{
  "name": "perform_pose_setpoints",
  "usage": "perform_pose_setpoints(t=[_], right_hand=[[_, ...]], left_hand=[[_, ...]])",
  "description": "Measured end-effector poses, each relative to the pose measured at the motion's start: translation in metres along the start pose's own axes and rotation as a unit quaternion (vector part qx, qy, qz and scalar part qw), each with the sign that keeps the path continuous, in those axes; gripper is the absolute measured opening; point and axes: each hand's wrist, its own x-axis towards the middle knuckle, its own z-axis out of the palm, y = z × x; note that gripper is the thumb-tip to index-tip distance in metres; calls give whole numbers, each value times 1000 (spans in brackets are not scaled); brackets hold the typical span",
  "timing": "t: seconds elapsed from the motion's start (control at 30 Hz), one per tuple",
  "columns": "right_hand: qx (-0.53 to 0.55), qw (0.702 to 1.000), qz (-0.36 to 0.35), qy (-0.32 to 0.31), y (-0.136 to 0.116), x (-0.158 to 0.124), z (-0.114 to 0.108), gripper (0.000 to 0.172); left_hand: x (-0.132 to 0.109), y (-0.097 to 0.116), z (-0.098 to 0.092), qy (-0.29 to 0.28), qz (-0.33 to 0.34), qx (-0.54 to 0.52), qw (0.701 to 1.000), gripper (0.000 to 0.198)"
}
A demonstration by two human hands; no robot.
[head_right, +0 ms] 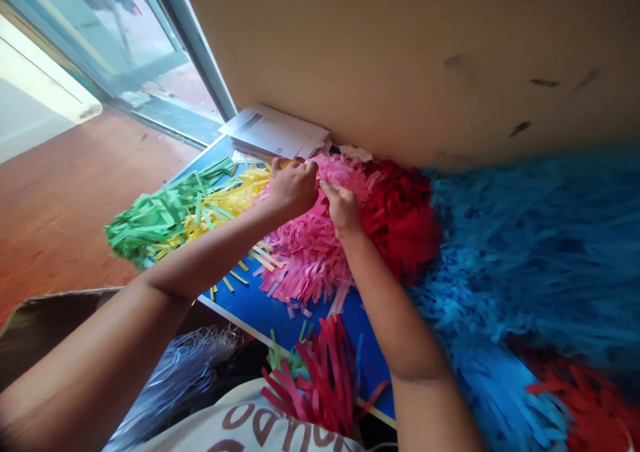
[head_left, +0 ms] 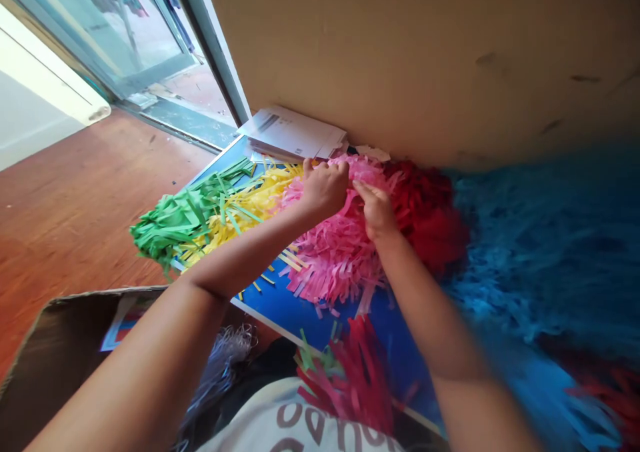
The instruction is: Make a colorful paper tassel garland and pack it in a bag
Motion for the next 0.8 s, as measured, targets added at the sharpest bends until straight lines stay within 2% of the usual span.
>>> perform_pose_setpoints(t=[0.07, 0.1, 0.13, 0.17, 0.23, 0.27, 0.37, 0.43, 0.5, 0.6, 0.67, 0.73, 0.8], right_hand=[[-113, 990, -85, 1, 10, -5, 6, 34], [-213, 969, -126, -12, 16, -7, 10, 36], [-328, 931, -157, -33, 20, -7, 15, 38], [-438, 881, -173, -57, 24, -7, 20, 42], [-583, 788, -171, -100, 28, -2, 29, 45], [-611, 766, -163, -112, 29, 1, 32, 44], [-649, 733, -148, -140, 27, 9, 33, 40], [-678, 703, -138, -162, 27, 9, 29, 38], [-689, 690, -129, -181, 29, 6, 26, 36], [-679, 697, -128, -193, 34, 2, 25, 36], [-669, 706, -127, -193, 34, 2, 25, 37], [-656, 718, -126, -193, 25, 2, 21, 35], [-638, 733, -133, -194, 7, -4, 10, 32]], left_hand=[[19, -2, -5, -14, 5, 7, 1000, 23], [29, -4, -10, -14, 12, 5, 1000, 21], [38, -6, -14, -9, 20, 5, 1000, 21], [48, -7, -20, 2, 28, 6, 1000, 21], [66, -7, -29, 33, 53, 2, 998, 21], [74, -7, -34, 47, 70, -7, 996, 21], [94, -7, -47, 89, 123, -58, 987, 28], [104, -9, -58, 113, 131, -65, 983, 32], [112, -11, -72, 131, 115, -27, 984, 33], [123, -14, -99, 161, 113, 42, 980, 33], [126, -12, -121, 187, 85, 82, 975, 32], [119, -9, -146, 225, 36, 122, 966, 33], [97, -5, -166, 254, 30, 140, 957, 33]])
